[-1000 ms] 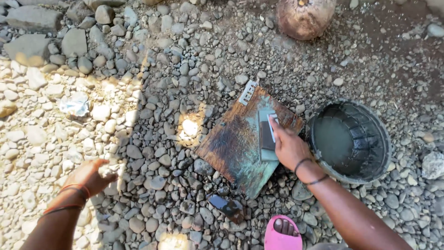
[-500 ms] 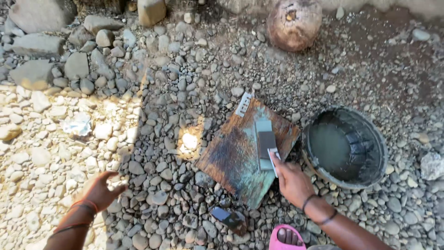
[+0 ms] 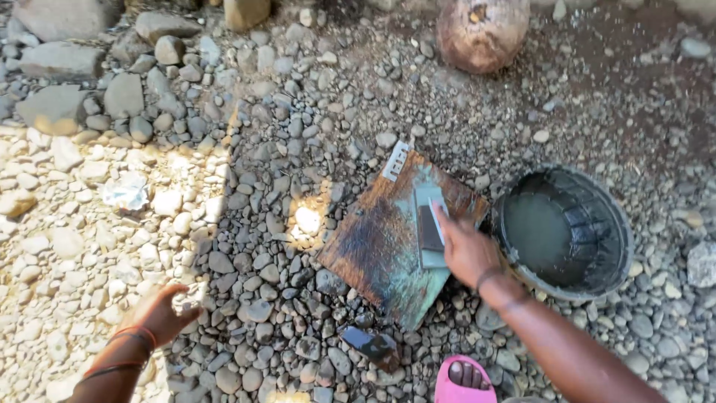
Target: Sharpening a metal tool blade on a whetstone using water.
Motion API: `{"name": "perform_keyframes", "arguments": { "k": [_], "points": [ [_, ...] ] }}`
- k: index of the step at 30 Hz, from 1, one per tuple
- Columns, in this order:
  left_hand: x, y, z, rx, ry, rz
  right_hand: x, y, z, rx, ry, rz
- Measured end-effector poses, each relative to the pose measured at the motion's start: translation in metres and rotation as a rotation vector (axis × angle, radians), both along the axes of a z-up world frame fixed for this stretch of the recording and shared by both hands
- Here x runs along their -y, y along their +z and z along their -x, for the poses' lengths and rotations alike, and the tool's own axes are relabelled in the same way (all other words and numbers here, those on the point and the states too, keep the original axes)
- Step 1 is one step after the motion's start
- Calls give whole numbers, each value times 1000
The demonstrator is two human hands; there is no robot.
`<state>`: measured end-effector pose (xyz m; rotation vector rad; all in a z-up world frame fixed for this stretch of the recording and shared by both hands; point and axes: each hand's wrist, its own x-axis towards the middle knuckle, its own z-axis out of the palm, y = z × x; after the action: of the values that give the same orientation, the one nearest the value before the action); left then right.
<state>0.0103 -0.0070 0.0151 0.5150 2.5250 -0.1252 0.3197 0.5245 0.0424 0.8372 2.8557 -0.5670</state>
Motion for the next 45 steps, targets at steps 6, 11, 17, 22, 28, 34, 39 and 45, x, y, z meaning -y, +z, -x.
{"name": "perform_keyframes", "arguments": {
  "k": [6, 11, 17, 22, 28, 34, 39, 45],
  "points": [
    [17, -4, 22, -50, 52, -56, 18, 39, 7, 111, -41, 34],
    [14, -7, 6, -12, 25, -3, 2, 11, 8, -9, 43, -39],
    [-4, 11, 17, -35, 30, -23, 7, 5, -2, -76, 36, -137],
    [9, -15, 12, 18, 35, 0, 10, 13, -1, 64, -4, 53],
    [-3, 4, 14, -49, 40, -36, 8, 6, -7, -76, 53, -46],
    [14, -24, 12, -105, -105, -88, 11, 13, -2, 20, 21, 5],
    [-1, 12, 11, -35, 56, -12, 14, 13, -12, 11, -3, 20],
    [-1, 16, 8, 33, 71, 18, 10, 20, -3, -115, 27, 8]
  ]
}}
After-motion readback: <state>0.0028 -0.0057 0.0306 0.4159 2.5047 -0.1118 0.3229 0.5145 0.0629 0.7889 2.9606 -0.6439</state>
